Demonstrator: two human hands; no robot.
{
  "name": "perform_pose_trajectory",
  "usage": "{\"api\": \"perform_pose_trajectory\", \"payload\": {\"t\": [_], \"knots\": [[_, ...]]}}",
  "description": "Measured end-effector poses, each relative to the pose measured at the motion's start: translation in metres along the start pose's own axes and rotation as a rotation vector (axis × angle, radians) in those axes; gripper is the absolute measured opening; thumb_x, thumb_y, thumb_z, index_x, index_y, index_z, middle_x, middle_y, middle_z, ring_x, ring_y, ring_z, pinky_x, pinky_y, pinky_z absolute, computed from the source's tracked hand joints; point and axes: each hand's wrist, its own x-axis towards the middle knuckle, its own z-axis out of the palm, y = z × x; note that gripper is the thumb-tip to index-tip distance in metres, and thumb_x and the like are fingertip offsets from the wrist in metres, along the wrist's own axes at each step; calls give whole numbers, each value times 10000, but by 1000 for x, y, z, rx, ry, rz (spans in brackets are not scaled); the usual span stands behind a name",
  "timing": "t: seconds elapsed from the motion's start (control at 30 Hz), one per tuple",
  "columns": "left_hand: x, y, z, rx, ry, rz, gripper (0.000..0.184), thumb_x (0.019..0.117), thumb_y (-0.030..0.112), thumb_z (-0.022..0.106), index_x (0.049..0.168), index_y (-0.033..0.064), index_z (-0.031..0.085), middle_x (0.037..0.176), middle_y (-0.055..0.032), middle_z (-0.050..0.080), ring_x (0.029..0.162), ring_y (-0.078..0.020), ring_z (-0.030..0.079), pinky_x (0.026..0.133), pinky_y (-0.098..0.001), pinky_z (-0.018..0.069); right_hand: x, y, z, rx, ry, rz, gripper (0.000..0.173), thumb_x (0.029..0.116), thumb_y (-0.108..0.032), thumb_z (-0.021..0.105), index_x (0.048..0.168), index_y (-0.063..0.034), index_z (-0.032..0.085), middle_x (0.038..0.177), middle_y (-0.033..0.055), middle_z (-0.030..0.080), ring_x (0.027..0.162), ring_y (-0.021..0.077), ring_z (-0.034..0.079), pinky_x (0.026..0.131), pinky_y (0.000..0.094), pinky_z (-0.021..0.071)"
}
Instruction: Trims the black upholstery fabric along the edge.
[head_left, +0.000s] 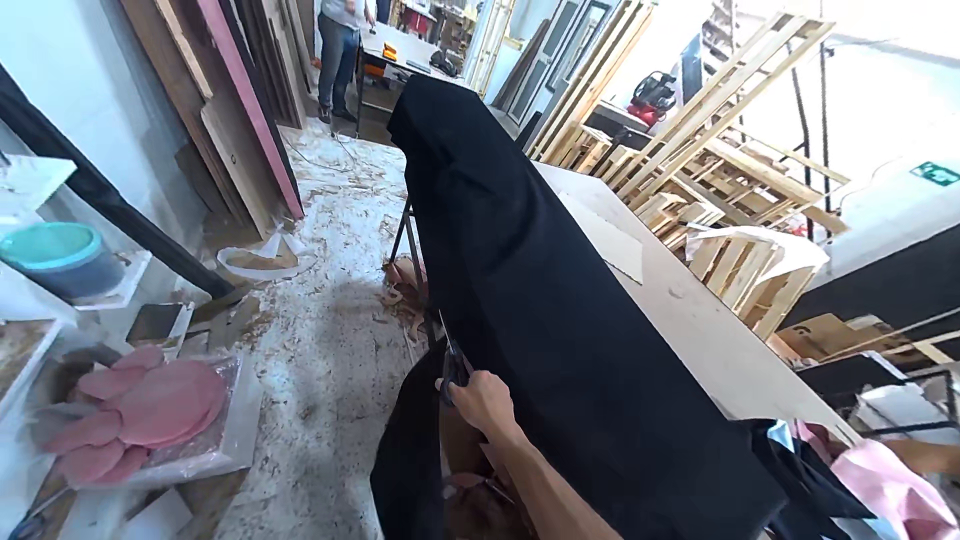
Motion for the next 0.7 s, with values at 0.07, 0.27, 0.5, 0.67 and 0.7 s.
{"api": "perform_pose_trajectory", "payload": {"t": [0.07, 0.27, 0.5, 0.67, 0.7], "knots": [[33, 66, -50, -52, 304, 229, 509, 1002, 276, 589, 1378, -64, 545, 1298, -277, 636, 1196, -402, 637, 1022, -581, 507, 3, 0, 0, -1, 7, 2, 566, 839, -630, 642, 930, -77, 719, 943, 118, 720, 931, 297, 708, 770, 556, 550], [101, 341, -78, -526, -24, 581, 558, 1086, 381, 447, 1453, -39, 479, 1527, -235, 465, 1431, -349, 428, 1177, -526, 348, -10, 7, 5, 48, 55, -26, 537, 832, -585, 685, 948, -61, 711, 850, 132, 699, 822, 322, 703, 674, 562, 545], [127, 410, -34, -810, -356, 347, 459, 1116, 331, 381, 1359, -27, 537, 1140, -198, 715, 1013, -285, 718, 878, -491, 604, -20, 21, 1, 78, -131, 129, 571, 798, -547, 738, 1059, -39, 747, 890, 169, 740, 906, 352, 724, 799, 567, 559], [91, 395, -55, -608, -8, 447, 461, 1120, 309, 386, 1237, -76, 609, 1098, -230, 697, 994, -285, 703, 910, -489, 580, -27, 11, -7, 67, -162, 170, 585, 778, -559, 742, 1102, -71, 735, 906, 146, 739, 910, 341, 721, 796, 571, 560], [83, 387, -58, -567, 9, 448, 478, 1111, 353, 400, 1210, -55, 630, 1077, -220, 702, 990, -286, 703, 914, -506, 573, -30, 8, -6, 61, -151, 165, 583, 774, -563, 740, 1101, -80, 730, 894, 132, 733, 890, 328, 719, 772, 565, 562]]}}
